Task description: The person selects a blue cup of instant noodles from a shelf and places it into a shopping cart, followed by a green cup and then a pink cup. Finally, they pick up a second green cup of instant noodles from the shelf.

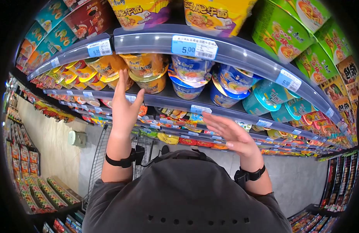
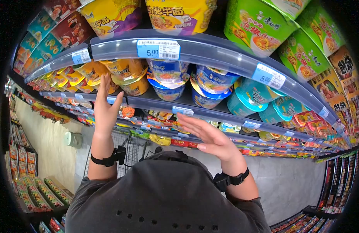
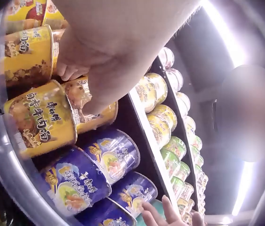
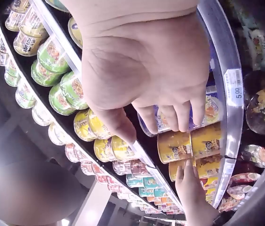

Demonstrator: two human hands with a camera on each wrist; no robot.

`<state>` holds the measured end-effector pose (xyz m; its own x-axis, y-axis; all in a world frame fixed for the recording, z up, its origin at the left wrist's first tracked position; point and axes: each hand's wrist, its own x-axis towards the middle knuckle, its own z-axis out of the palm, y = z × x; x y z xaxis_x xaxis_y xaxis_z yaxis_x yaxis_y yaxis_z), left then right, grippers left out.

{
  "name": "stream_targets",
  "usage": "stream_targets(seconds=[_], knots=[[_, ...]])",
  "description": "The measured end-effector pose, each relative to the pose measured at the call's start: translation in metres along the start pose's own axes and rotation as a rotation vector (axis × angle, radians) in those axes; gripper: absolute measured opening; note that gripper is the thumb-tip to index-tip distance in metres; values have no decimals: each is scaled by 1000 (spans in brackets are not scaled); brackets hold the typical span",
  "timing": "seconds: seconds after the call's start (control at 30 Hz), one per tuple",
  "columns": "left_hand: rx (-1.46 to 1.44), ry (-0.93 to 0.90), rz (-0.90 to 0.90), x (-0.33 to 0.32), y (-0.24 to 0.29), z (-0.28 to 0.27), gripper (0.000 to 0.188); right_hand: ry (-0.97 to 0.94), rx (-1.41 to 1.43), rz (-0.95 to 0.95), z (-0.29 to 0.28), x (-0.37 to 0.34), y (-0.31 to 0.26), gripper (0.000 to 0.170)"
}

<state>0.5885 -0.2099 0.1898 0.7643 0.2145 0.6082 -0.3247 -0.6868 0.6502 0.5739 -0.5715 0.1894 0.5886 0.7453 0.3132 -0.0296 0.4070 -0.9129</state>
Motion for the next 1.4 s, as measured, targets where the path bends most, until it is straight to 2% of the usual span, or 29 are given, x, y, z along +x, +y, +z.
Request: stream_targets(seconds=[0.03,0.07,0.13,0.17,0.2,0.23,0.3,0.33,0.4,0.5,0.53,0.63,0.67,0.73,0.8,0.87,0.93,1.0,1.17,1.23,1.4], knots=[[-119,20,-43,-11,6,-2,73,-10,5,5,-1,-9,0,77],[-111,27,-51,-23,8,-7,73,-5,-3,16,-1,-19,0,77],[45,-24,-46,-52,-1,-19,59,-8,-1,35,-3,-35,1,76],[66,26,-36,-68,-6,-21,47,-5,17,62,-4,-43,2,75],[77,29,-50,-86,-15,-25,47,-4,36,90,-3,-50,3,75],[52,8,-164,-105,-27,-30,45,52,1,114,1,-55,4,76],[24,42,-357,-148,-47,-35,38,15,47,141,-6,-68,13,72],[40,48,-374,-173,-59,-39,38,-8,83,159,-7,-73,17,68],[133,-8,-546,-226,-78,-51,36,11,95,187,-6,-79,25,63],[262,-84,-696,-297,-76,-69,36,137,163,279,-4,-84,37,56],[274,-73,-710,-320,-81,-76,36,121,173,288,-4,-85,40,56],[433,-225,-812,-378,-84,-100,41,130,212,304,-2,-82,51,50],[449,-218,-818,-391,-83,-106,41,118,225,303,0,-80,55,50],[416,-192,-1047,-426,-91,-115,43,113,274,336,5,-76,63,48],[492,-200,-1030,-455,-93,-124,45,101,303,337,16,-70,64,45],[358,-171,-1246,-472,-88,-129,48,62,294,339,25,-70,67,44],[332,-167,-1268,-502,-94,-134,51,45,294,330,34,-71,69,44],[360,-192,-1187,-546,-125,-139,51,30,284,317,43,-74,70,44],[250,-132,-1225,-589,-150,-143,54,70,234,346,73,-91,65,43],[322,-282,-1313,-587,-138,-145,57,82,217,354,90,-101,62,43],[372,-403,-1219,-603,-133,-154,57,118,184,361,128,-130,57,42]])
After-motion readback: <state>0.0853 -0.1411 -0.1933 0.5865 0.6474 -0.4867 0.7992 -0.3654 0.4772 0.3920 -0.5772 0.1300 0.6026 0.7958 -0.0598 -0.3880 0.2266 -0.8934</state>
